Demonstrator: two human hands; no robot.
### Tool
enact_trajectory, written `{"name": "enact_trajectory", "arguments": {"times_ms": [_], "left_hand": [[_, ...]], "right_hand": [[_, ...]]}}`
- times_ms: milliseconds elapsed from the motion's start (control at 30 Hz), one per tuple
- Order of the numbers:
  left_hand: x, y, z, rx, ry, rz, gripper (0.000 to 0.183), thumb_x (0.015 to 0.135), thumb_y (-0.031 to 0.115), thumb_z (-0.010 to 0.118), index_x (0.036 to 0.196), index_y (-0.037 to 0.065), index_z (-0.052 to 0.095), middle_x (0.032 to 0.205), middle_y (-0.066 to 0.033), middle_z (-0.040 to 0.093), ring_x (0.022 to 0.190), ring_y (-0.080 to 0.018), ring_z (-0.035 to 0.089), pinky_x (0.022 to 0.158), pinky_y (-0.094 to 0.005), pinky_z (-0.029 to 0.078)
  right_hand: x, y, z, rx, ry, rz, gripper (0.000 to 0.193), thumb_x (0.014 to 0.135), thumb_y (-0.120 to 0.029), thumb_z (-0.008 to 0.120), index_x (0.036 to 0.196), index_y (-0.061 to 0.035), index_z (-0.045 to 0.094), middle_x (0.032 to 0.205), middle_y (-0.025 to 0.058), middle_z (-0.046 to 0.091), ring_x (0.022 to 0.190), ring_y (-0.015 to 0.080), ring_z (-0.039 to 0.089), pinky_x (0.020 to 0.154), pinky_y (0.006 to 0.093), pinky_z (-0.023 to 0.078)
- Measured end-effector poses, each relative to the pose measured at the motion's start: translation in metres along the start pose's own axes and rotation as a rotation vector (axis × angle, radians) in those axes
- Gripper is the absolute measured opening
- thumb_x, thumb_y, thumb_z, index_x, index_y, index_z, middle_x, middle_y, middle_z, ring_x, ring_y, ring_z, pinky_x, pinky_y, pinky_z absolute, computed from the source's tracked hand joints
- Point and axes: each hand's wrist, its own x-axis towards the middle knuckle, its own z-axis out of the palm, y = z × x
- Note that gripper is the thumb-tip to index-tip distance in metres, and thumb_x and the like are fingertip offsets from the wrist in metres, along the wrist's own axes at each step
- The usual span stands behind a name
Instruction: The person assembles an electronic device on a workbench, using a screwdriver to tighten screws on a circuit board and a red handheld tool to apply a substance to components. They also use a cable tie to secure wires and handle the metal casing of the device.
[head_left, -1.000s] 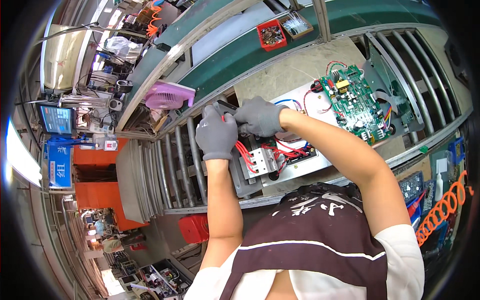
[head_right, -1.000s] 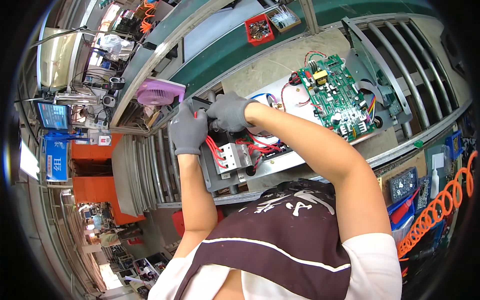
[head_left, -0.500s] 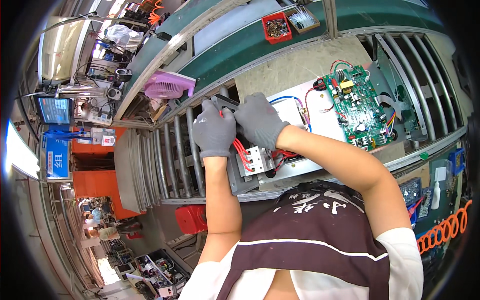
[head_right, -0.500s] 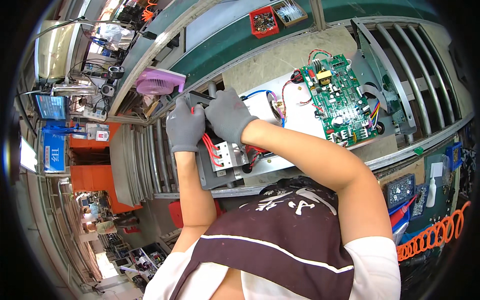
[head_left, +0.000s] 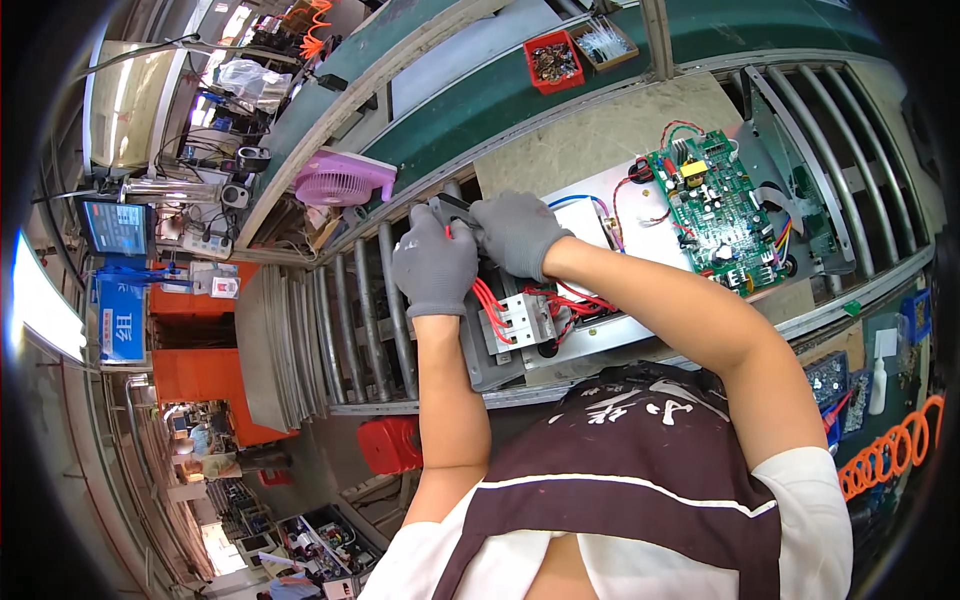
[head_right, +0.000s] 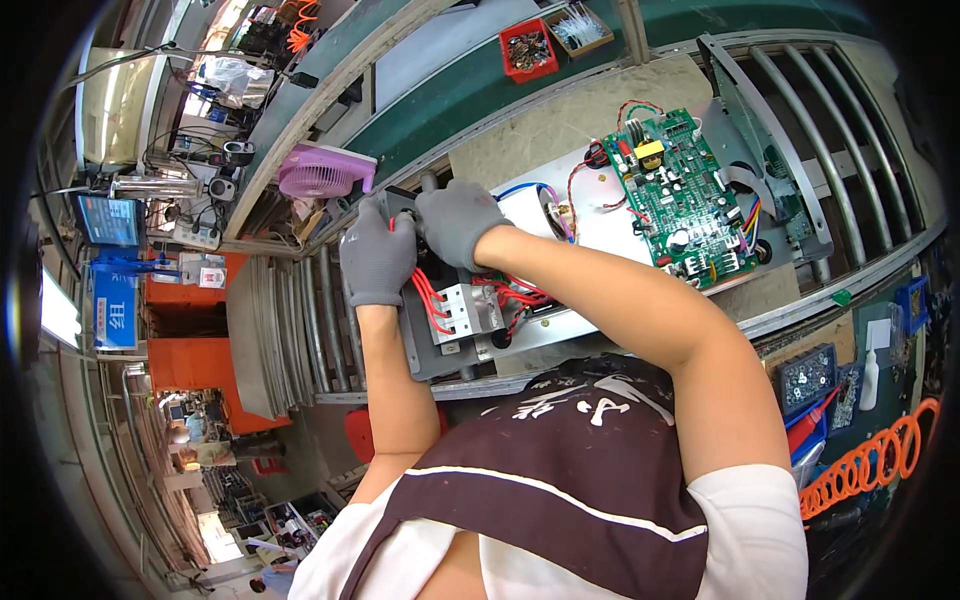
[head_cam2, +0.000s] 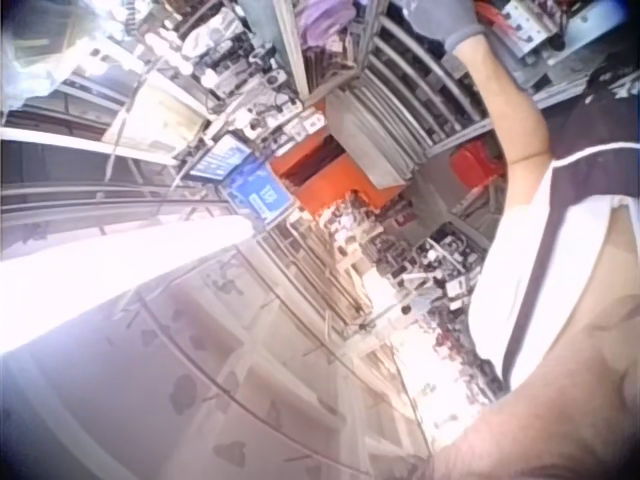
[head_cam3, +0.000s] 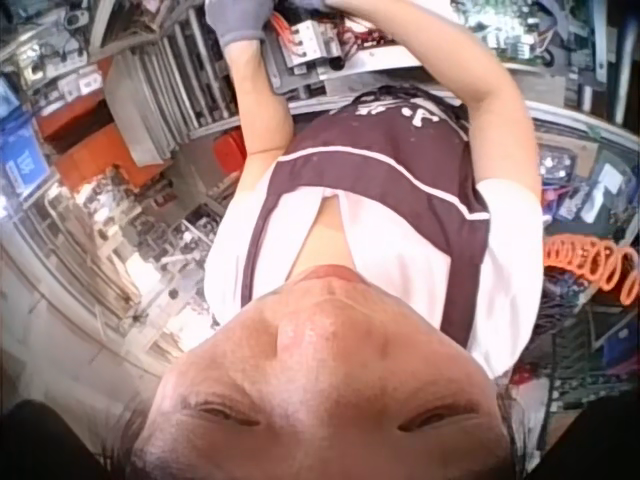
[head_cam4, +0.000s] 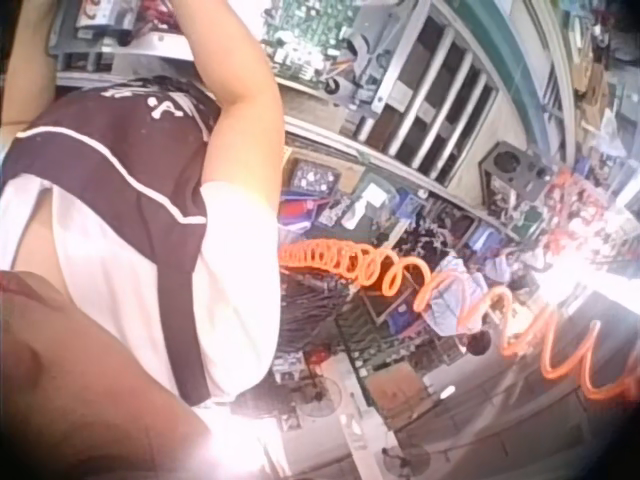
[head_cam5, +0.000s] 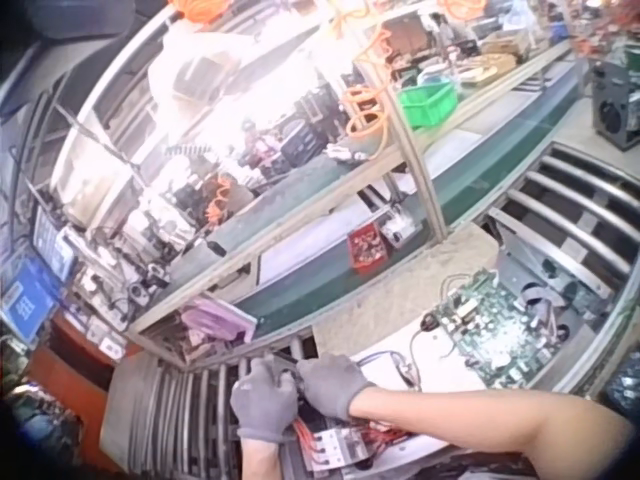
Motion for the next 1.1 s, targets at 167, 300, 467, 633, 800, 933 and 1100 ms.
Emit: {"name": "enact_trajectory", "arguments": {"times_ms": [167,300,467,633,800,933,1100], "left_hand": [[-0.001,0.0,-0.001,0.018,-0.02,-0.013,0.033,0.077,0.028,0.056,0.093,0.0,0.052,0.079,-0.0268,0.061,0.079,-0.0422,0.06,0.072,-0.0493,0.046],[-0.001,0.001,-0.003,0.044,-0.033,-0.034,0.034,0.077,0.029,0.055,0.093,0.0,0.052,0.079,-0.0269,0.061,0.079,-0.0424,0.06,0.072,-0.0497,0.046],[-0.001,0.006,-0.002,0.083,0.012,0.023,0.029,0.077,0.026,0.056,0.091,0.0,0.052,0.074,-0.0238,0.062,0.073,-0.0394,0.062,0.068,-0.0472,0.048],[-0.003,0.002,-0.004,0.088,-0.002,0.02,0.03,0.077,0.026,0.056,0.093,0.0,0.052,0.075,-0.0238,0.062,0.074,-0.0392,0.062,0.068,-0.0468,0.048],[0.003,0.01,-0.001,0.068,-0.05,-0.021,0.037,0.077,0.029,0.056,0.099,0.0,0.054,0.081,-0.0258,0.062,0.08,-0.0413,0.061,0.072,-0.0484,0.046],[-0.002,0.0,-0.004,0.063,-0.029,-0.026,0.035,0.077,0.029,0.056,0.095,0.0,0.054,0.08,-0.0254,0.062,0.08,-0.0407,0.061,0.072,-0.0479,0.046],[0.0,0.001,-0.001,0.078,0.011,0.04,0.029,0.077,0.025,0.057,0.089,0.0,0.051,0.072,-0.0239,0.062,0.073,-0.0402,0.062,0.066,-0.0485,0.049]], "right_hand": [[-0.007,-0.009,-0.01,-0.12,0.031,-0.139,0.013,0.077,-0.017,0.057,0.085,-0.0087,0.063,0.086,0.0127,0.06,0.088,0.0289,0.058,0.074,0.0391,0.045],[-0.009,-0.008,-0.009,-0.127,0.039,-0.186,0.012,0.076,-0.018,0.058,0.081,-0.0086,0.064,0.083,0.0127,0.061,0.083,0.0285,0.06,0.072,0.0396,0.045],[-0.007,0.004,0.001,0.015,0.051,-0.078,0.012,0.074,-0.019,0.059,0.074,-0.0092,0.065,0.068,0.012,0.062,0.069,0.0294,0.061,0.063,0.0404,0.046],[0.004,-0.001,-0.029,0.259,-0.292,0.029,0.022,0.076,-0.023,0.059,0.08,-0.0033,0.068,0.077,0.0197,0.063,0.078,0.0321,0.063,0.072,0.0411,0.049],[0.005,0.003,-0.004,-0.062,-0.181,-0.005,0.02,0.078,-0.024,0.056,0.085,-0.0091,0.067,0.081,0.0151,0.064,0.078,0.0329,0.062,0.071,0.0416,0.048],[0.003,-0.003,-0.02,0.083,-0.279,-0.025,0.024,0.08,-0.024,0.058,0.087,-0.004,0.068,0.097,0.0226,0.061,0.081,0.0348,0.063,0.075,0.0408,0.049],[0.019,0.023,-0.019,0.335,-0.262,-0.008,0.021,0.079,-0.025,0.06,0.086,-0.0064,0.068,0.077,0.0156,0.064,0.075,0.03,0.062,0.07,0.0398,0.047]]}}
